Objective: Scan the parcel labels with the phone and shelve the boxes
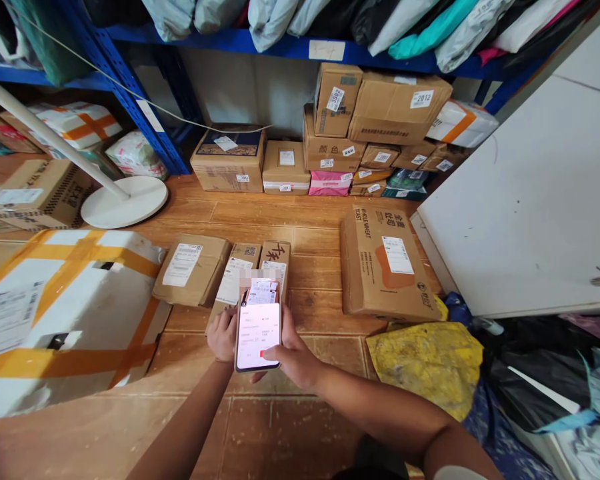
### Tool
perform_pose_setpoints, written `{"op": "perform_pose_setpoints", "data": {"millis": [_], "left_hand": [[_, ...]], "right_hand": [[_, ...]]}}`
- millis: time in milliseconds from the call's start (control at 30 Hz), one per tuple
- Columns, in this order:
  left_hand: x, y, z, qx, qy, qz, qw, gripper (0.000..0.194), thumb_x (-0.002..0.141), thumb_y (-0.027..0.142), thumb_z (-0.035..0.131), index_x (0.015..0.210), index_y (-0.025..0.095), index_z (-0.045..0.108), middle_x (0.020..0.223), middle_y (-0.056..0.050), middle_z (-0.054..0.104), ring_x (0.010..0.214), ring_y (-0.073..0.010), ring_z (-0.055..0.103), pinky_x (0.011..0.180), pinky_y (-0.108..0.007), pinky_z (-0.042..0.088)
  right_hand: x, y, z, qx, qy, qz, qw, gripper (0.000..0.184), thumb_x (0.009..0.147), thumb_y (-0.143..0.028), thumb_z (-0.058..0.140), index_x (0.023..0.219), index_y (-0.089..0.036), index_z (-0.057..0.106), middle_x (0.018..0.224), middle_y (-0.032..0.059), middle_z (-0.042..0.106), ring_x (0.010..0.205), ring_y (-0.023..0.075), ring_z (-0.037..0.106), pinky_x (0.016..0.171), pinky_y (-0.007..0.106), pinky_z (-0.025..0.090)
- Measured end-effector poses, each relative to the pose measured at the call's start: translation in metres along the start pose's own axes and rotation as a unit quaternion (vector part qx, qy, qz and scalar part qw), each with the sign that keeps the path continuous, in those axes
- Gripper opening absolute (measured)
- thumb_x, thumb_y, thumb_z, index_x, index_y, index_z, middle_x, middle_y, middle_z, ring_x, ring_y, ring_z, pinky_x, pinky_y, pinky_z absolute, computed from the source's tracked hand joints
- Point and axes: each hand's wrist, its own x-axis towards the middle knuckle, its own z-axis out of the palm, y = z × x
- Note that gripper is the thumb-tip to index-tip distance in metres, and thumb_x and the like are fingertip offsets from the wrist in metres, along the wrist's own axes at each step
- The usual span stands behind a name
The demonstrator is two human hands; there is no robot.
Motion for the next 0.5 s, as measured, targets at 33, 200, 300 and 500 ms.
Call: {"op": "perform_pose_setpoints", "data": {"millis": [33, 200, 300, 500], "left_hand": [[0.0, 0.0, 0.0, 0.003, -0.001, -0.002, 1.0, 0.02, 0.093, 0.031, 0.054, 0.088, 0.022, 0.071, 0.08, -0.008, 0.067, 0.075, -0.0225, 0.056, 0.067, -0.034, 0.035], [-0.001, 0.001, 0.001, 0.01, -0.01, -0.012, 1.0, 0.018, 0.092, 0.029, 0.055, 0.088, 0.023, 0.071, 0.079, -0.008, 0.067, 0.076, -0.0229, 0.057, 0.069, -0.035, 0.038], [-0.003, 0.002, 0.003, 0.011, -0.009, -0.017, 1.0, 0.016, 0.091, 0.028, 0.056, 0.087, 0.023, 0.07, 0.084, -0.008, 0.068, 0.077, -0.0222, 0.058, 0.069, -0.034, 0.038], [-0.016, -0.008, 0.014, -0.034, -0.036, -0.044, 0.998, 0.018, 0.093, 0.026, 0.052, 0.09, 0.017, 0.068, 0.087, -0.012, 0.066, 0.079, -0.0252, 0.056, 0.069, -0.037, 0.038]], "right_hand": [[-0.001, 0.0, -0.001, -0.005, -0.004, 0.0, 1.0, 0.083, 0.073, -0.014, 0.066, 0.14, -0.037, 0.023, 0.136, 0.0071, 0.056, 0.092, 0.0226, 0.07, 0.052, 0.029, 0.064], [-0.005, 0.0, -0.003, -0.054, -0.008, -0.007, 0.999, 0.084, 0.078, -0.013, 0.065, 0.142, -0.038, 0.018, 0.137, 0.0069, 0.056, 0.094, 0.0212, 0.07, 0.055, 0.029, 0.065], [-0.005, 0.0, 0.0, -0.062, -0.001, -0.008, 0.998, 0.083, 0.079, -0.015, 0.066, 0.142, -0.038, 0.016, 0.136, 0.0077, 0.057, 0.095, 0.0217, 0.07, 0.056, 0.03, 0.065], [-0.01, 0.01, 0.01, -0.042, -0.048, 0.023, 0.998, 0.075, 0.08, -0.017, 0.065, 0.139, -0.033, 0.022, 0.129, 0.0083, 0.06, 0.083, 0.0184, 0.071, 0.054, 0.027, 0.063]]}}
